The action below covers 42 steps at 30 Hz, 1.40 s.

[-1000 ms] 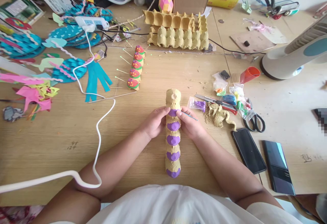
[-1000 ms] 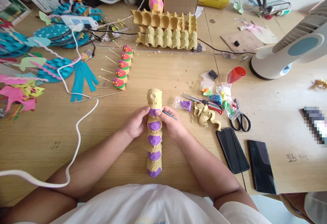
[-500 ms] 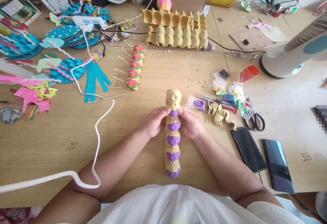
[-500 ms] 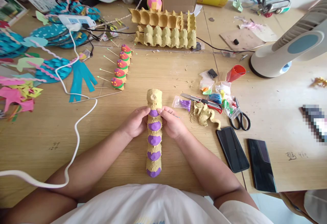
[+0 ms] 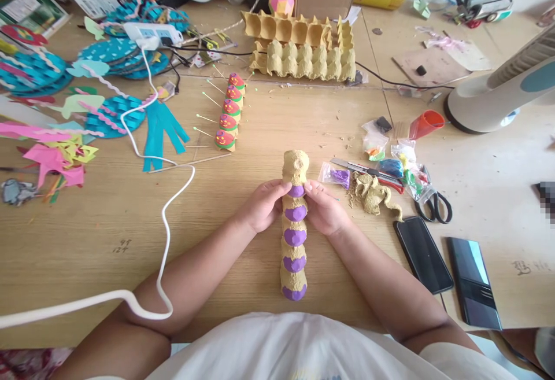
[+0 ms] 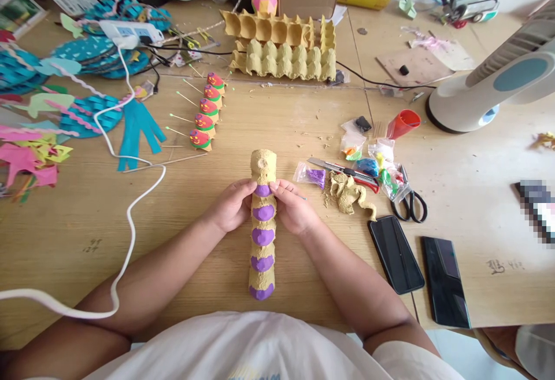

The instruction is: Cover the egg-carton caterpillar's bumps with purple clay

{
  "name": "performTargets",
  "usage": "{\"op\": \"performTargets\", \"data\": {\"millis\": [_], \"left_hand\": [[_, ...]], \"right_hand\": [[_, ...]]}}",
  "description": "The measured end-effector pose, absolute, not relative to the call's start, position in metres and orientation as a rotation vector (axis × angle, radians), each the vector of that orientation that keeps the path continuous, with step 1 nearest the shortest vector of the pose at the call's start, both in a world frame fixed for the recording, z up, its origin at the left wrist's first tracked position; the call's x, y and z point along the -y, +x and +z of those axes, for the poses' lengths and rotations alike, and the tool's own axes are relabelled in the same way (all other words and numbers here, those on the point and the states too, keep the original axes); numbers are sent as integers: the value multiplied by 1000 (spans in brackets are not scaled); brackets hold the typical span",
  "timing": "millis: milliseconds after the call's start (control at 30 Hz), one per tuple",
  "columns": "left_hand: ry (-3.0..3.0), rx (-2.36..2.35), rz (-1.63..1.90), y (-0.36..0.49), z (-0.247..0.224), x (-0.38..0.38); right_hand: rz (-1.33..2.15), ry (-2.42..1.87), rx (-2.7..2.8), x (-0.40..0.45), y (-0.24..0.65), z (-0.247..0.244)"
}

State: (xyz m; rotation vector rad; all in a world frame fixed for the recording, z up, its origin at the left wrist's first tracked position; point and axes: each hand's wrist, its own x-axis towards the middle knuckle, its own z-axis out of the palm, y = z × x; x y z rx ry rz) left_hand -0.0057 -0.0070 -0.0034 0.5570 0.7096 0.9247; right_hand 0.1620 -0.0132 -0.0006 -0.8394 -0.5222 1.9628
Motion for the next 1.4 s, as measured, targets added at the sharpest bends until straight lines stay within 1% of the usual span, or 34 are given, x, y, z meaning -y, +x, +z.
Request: {"op": "performTargets", "data": {"millis": [1400], "left_hand": [[547,-707,935,-6,-6,7]], "right_hand": [[1949,-792,621,13,158,5]]}}
